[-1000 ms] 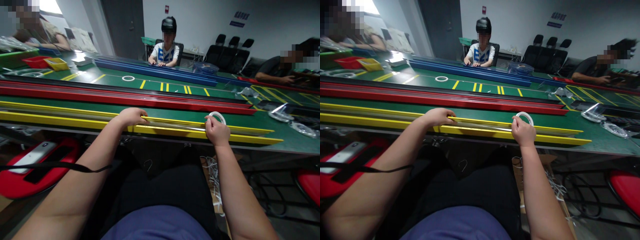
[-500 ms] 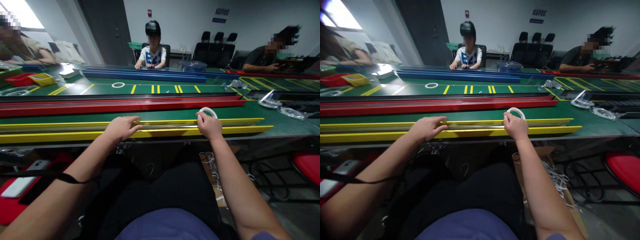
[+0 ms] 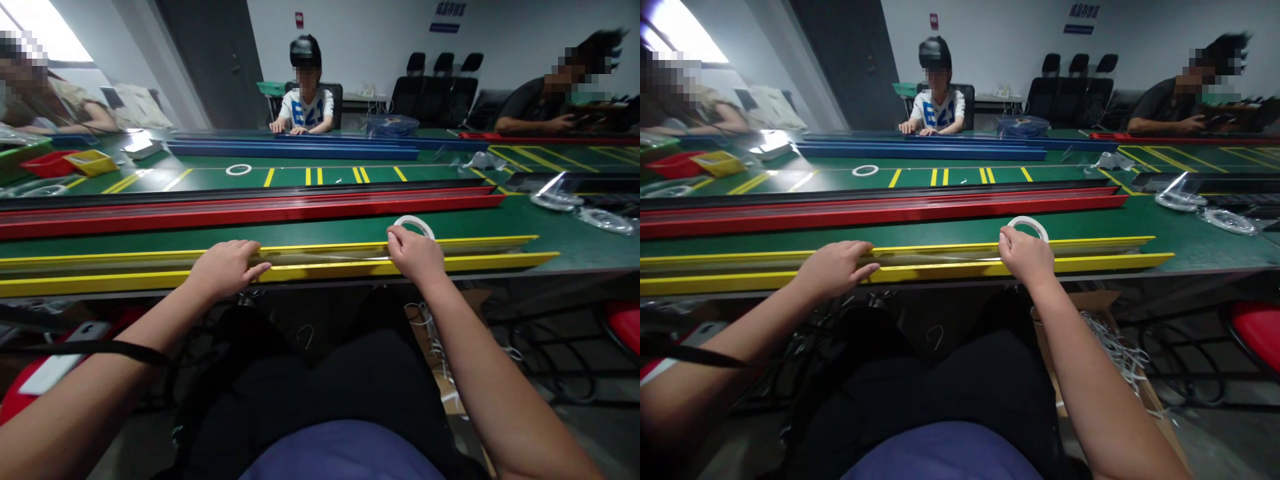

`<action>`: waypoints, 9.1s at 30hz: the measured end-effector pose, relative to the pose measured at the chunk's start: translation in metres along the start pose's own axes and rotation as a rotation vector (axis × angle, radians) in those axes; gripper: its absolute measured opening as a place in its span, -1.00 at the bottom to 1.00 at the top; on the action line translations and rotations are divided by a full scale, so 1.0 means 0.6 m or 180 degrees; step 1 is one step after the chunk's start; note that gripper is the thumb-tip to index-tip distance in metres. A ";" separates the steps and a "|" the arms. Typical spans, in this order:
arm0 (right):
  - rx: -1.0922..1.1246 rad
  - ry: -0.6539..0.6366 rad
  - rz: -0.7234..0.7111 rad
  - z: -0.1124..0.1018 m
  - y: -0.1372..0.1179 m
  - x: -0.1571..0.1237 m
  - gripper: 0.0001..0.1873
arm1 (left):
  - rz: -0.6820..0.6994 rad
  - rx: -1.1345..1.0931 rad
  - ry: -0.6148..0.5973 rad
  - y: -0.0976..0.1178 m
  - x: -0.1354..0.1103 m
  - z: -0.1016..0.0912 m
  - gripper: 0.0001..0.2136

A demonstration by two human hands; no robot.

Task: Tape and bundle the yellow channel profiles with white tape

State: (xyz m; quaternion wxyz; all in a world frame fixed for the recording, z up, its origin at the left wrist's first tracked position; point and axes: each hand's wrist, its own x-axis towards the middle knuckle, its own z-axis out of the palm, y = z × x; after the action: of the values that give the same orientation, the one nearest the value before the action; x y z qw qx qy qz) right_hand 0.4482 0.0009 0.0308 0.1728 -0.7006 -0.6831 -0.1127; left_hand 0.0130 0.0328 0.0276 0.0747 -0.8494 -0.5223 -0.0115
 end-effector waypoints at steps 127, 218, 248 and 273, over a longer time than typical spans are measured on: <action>-0.1489 -0.1860 -0.1967 -0.086 -0.010 0.053 -0.40 | 0.0168 -0.0762 -0.0737 -0.160 0.031 -0.006 -0.40; -0.2217 -0.1982 -0.1985 -0.104 -0.021 0.033 -0.21 | 0.1783 -0.0141 -0.0451 0.065 0.161 -0.030 -0.53; -0.1943 -0.2199 -0.2043 -0.092 -0.013 0.045 -0.20 | 0.1992 -0.0491 -0.0298 0.183 0.225 -0.034 -0.62; -0.1744 -0.2105 -0.1882 -0.084 -0.011 0.039 -0.32 | 0.1361 -0.1043 -0.1096 0.320 0.289 -0.063 -0.70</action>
State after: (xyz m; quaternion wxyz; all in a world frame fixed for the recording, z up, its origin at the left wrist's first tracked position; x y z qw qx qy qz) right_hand 0.4466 0.0024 0.0869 -0.2811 -0.4954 -0.8153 -0.1041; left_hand 0.2644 0.0960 0.0598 -0.1520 -0.9301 -0.3281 0.0644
